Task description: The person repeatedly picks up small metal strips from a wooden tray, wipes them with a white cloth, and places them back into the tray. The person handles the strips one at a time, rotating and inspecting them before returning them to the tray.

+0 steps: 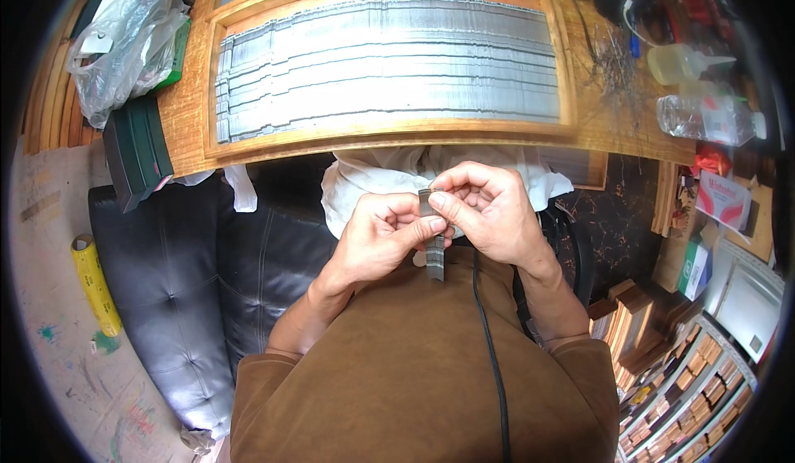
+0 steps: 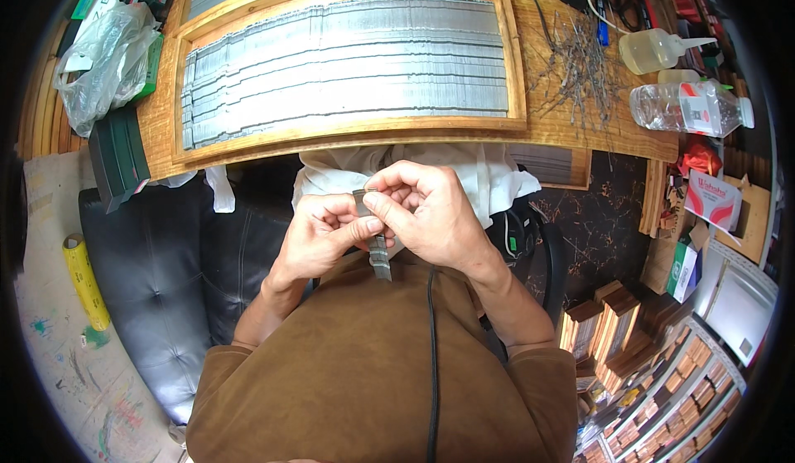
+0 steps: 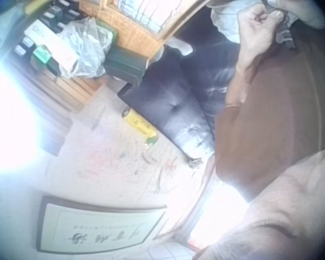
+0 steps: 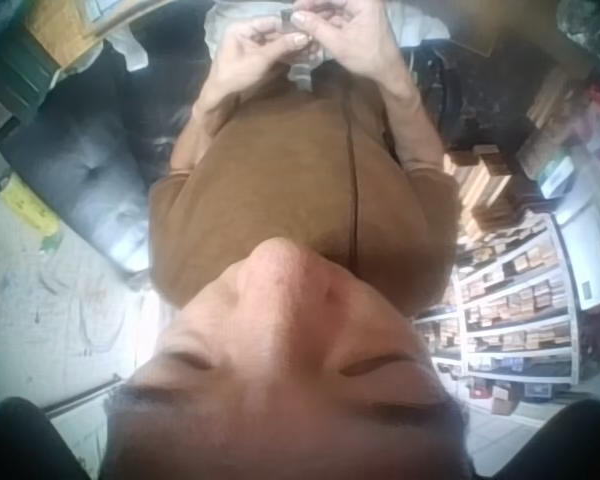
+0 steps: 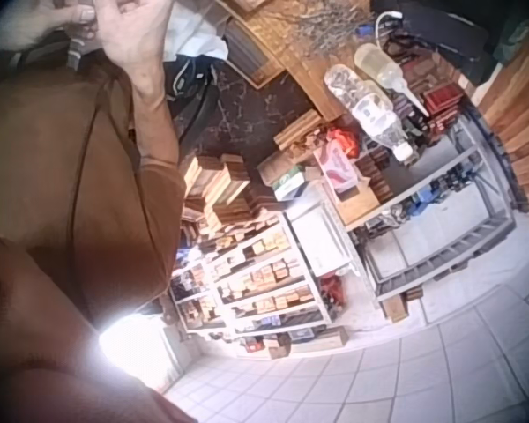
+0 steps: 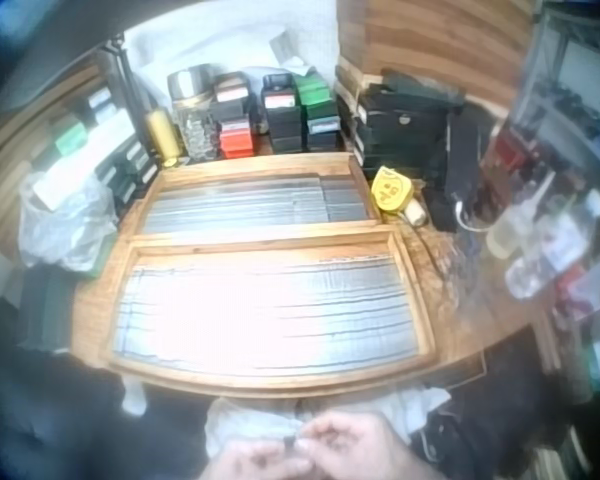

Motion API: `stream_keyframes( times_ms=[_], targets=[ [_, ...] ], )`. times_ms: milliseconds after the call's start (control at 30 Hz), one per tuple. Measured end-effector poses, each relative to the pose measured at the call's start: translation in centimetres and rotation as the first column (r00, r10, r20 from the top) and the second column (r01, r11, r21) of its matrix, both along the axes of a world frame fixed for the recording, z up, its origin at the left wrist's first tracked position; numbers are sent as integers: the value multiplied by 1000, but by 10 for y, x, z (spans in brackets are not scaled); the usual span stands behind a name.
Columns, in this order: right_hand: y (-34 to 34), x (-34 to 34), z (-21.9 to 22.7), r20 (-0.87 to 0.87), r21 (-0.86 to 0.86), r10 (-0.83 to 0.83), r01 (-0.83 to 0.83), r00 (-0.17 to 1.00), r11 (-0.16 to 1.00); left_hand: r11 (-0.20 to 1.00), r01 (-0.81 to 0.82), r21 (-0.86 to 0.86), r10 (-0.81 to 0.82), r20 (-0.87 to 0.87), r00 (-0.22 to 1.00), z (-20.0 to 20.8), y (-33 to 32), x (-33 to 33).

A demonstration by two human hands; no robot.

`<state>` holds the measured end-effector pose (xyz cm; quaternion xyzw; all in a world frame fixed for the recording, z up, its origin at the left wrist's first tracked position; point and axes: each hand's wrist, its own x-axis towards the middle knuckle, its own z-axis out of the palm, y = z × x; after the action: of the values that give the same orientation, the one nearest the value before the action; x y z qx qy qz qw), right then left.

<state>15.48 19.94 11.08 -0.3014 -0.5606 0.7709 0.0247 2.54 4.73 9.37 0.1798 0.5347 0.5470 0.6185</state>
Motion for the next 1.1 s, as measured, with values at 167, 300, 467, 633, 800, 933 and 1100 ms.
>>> stream_keyframes(
  times_ms=[167, 300, 467, 633, 800, 933, 1100],
  targets=[
    [-1, -1, 1, 1, 20, 8, -8, 1000, 1000, 1000, -13, 6, 13, 18, 1000, -2, 0, 0],
    [-3, -1, -1, -6, 47, 6, -6, 1000, 999, 1000, -10, 15, 10, 20, 1000, -3, -1, -1],
    [-4, -1, 1, -9, 50, -4, 4, 1000, 999, 999, -28, 19, 28, 11, 1000, 2, 2, 0],
    [-6, -3, 1, 8, 29, -19, 19, 1000, 999, 999, -10, 31, 10, -6, 1000, 1, 0, -1],
    [-7, -1, -1, -6, 48, -67, 67, 998, 997, 999, -31, -11, 30, -28, 999, -3, -1, 1],
    [6, 9, -1, -57, 141, -135, 142, 989, 980, 987, -155, -30, 157, 51, 986, -2, 4, 1],
    [91, 37, 41, -158, 318, -267, 305, 951, 898, 984, -178, -6, 178, 9, 984, -6, 1, -6]
  ],
)
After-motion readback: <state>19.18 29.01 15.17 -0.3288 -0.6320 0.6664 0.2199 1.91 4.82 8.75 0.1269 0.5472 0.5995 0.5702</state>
